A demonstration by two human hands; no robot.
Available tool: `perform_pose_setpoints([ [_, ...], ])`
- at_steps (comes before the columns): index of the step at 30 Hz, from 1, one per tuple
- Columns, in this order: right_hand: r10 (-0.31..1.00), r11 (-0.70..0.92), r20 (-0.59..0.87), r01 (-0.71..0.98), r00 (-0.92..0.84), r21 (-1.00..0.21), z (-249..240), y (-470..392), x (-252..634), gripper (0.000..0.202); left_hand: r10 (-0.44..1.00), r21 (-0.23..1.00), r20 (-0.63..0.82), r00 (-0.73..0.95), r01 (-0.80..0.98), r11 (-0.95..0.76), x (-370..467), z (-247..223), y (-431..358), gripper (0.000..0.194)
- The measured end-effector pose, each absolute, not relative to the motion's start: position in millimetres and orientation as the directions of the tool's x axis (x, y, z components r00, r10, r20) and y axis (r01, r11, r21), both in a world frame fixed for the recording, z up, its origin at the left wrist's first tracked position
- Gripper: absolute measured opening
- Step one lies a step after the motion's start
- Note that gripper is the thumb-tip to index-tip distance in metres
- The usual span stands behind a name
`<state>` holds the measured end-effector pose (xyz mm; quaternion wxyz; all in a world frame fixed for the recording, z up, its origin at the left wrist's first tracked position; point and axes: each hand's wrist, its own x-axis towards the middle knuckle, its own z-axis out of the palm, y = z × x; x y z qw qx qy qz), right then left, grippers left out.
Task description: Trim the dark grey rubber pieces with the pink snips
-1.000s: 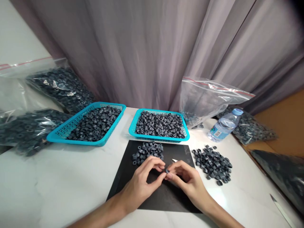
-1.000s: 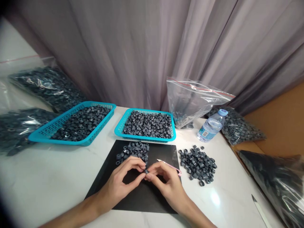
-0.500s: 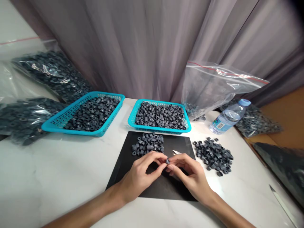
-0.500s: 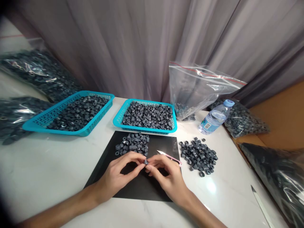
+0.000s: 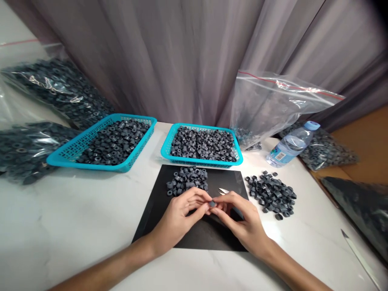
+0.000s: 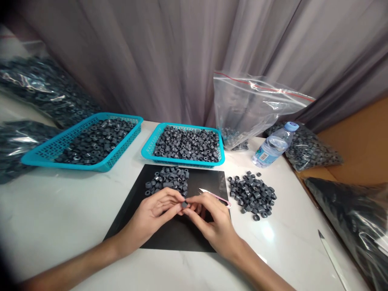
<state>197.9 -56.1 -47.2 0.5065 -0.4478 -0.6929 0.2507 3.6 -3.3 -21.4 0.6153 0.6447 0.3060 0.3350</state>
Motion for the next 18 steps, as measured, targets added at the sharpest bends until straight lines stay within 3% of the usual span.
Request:
perform_pose_setpoints([
  [7,0.842,0.516,0.531,0.419,-0.090,-0.747,-45.2,-58.4,198.8,0.019,0.785,0.989,-0.076,0.615,-0.052,0.137,5.2,-20.0,-5.0,0.019],
  [18,0.844,0.502,0.530,0.470,-0.083,-0.726,-47.5,-58.1,199.2,0.022,0.769,0.989,-0.117,0.628,0.001,0.149,6.4,-23.2,1.6,0.029],
])
